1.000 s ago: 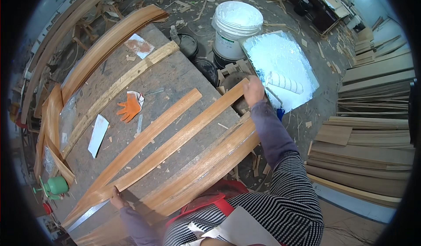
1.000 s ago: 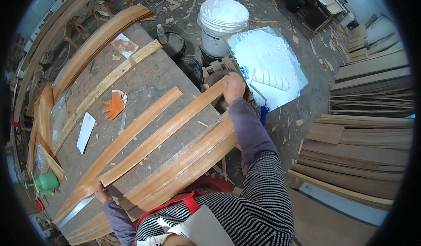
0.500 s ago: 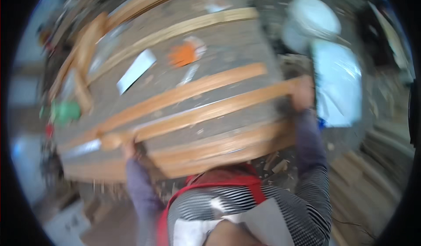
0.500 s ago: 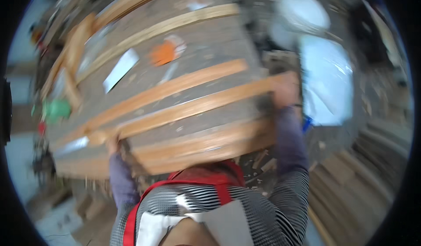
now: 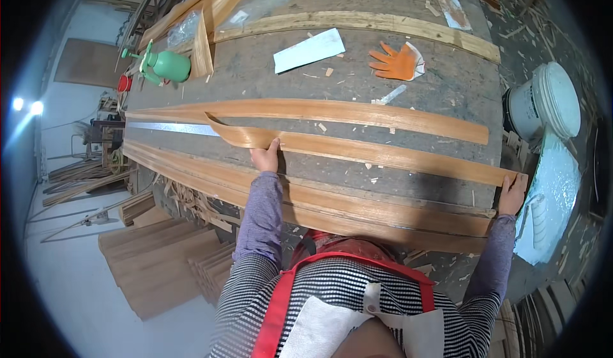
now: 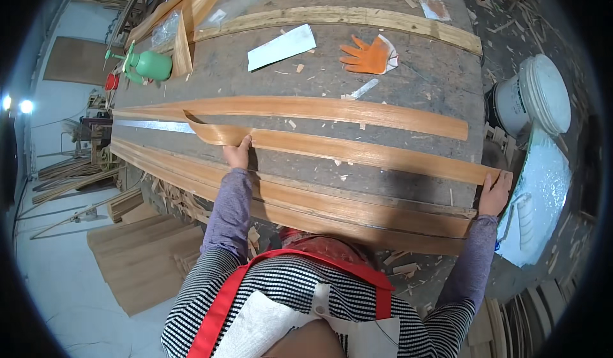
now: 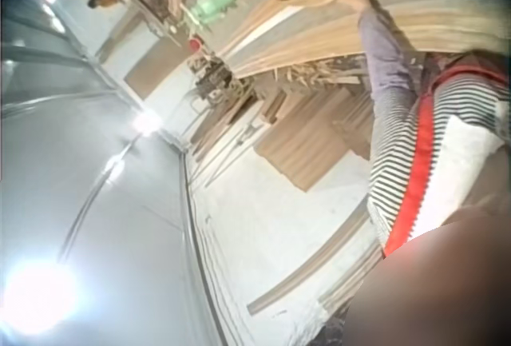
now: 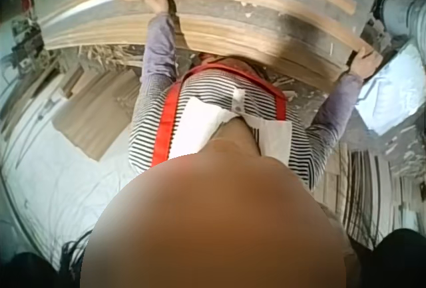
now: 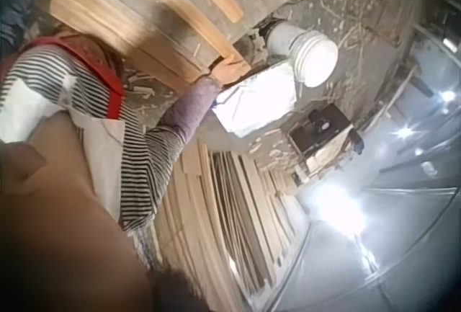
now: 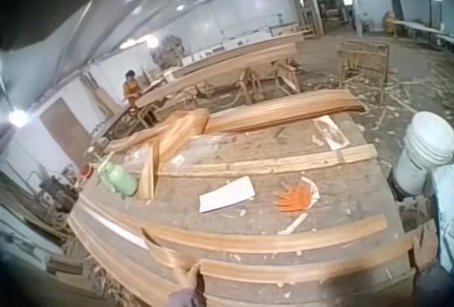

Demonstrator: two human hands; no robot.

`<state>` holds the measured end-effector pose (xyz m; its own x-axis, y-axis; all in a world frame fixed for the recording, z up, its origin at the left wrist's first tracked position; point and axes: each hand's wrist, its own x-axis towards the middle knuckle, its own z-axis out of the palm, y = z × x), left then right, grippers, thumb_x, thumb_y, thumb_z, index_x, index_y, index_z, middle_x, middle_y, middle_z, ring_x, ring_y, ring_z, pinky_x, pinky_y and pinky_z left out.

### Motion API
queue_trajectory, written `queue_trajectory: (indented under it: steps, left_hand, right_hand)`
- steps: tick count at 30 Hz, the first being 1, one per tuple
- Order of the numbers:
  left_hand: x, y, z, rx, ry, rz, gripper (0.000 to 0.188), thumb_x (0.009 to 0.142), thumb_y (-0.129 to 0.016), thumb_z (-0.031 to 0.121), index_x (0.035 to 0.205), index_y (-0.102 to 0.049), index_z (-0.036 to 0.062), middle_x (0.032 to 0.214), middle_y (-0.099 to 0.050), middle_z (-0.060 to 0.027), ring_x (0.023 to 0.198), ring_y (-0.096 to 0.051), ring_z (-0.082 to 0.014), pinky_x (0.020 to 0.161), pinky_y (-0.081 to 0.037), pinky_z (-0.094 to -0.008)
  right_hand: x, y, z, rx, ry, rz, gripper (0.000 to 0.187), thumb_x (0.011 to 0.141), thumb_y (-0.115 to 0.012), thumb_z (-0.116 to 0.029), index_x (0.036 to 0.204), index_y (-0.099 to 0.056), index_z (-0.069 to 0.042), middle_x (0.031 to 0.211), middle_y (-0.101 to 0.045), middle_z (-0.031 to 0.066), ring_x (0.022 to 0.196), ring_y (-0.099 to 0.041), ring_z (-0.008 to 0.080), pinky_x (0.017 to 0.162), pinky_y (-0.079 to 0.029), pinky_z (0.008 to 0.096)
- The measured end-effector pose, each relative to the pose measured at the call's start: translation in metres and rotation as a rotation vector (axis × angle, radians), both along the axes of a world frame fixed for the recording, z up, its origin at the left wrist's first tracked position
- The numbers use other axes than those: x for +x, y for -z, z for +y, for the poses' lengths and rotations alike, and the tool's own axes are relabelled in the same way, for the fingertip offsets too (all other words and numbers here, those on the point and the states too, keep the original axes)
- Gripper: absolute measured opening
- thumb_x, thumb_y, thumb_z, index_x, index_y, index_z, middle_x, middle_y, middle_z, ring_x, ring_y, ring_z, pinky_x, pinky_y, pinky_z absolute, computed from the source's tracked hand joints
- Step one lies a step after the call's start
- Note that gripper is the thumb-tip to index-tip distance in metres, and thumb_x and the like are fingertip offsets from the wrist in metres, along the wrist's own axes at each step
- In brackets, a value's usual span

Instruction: Organizing and wiping down long wooden planks with a cloth on a workbench.

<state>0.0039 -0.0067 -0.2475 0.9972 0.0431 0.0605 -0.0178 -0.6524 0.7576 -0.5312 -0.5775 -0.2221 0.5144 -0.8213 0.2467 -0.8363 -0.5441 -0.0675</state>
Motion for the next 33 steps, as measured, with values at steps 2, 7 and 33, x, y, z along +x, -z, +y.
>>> queue_trajectory:
  steps: [2,7,33]
  left_hand:
    - [-0.004,-0.007,-0.008,0.12,-0.039,-0.025,0.048,0.074,-0.09,0.021,0.112,-0.071,-0.0016,0.113,-0.071,-0.0211,0.104,-0.07,-0.0375,0.093,-0.053,-0.0466]
    - [-0.007,-0.01,-0.017,0.162,-0.05,-0.037,0.053,0.072,-0.091,0.022,0.116,-0.071,0.0002,0.117,-0.069,-0.0213,0.108,-0.068,-0.0388,0.096,-0.052,-0.0483]
    - [0.109,-0.085,0.096,-1.295,0.328,0.683,0.048,0.1,-0.063,0.012,0.144,-0.05,-0.0006,0.143,-0.056,-0.0208,0.132,-0.055,-0.0323,0.114,-0.043,-0.0443]
  right_hand:
    - [-0.002,0.0,0.001,0.021,0.02,0.026,0.054,0.102,-0.061,-0.033,0.136,-0.057,0.009,0.148,-0.051,0.0287,0.14,-0.047,0.0417,0.114,-0.041,0.0456]
    - [-0.011,0.001,-0.003,-0.024,0.004,0.026,0.057,0.102,-0.06,-0.036,0.137,-0.057,0.009,0.147,-0.052,0.029,0.139,-0.049,0.042,0.115,-0.041,0.0456]
    - [0.44,-0.04,0.514,0.437,-0.618,-0.161,0.068,0.088,-0.073,-0.037,0.146,-0.053,-0.009,0.156,-0.043,0.0232,0.147,-0.036,0.0438,0.12,-0.025,0.0597]
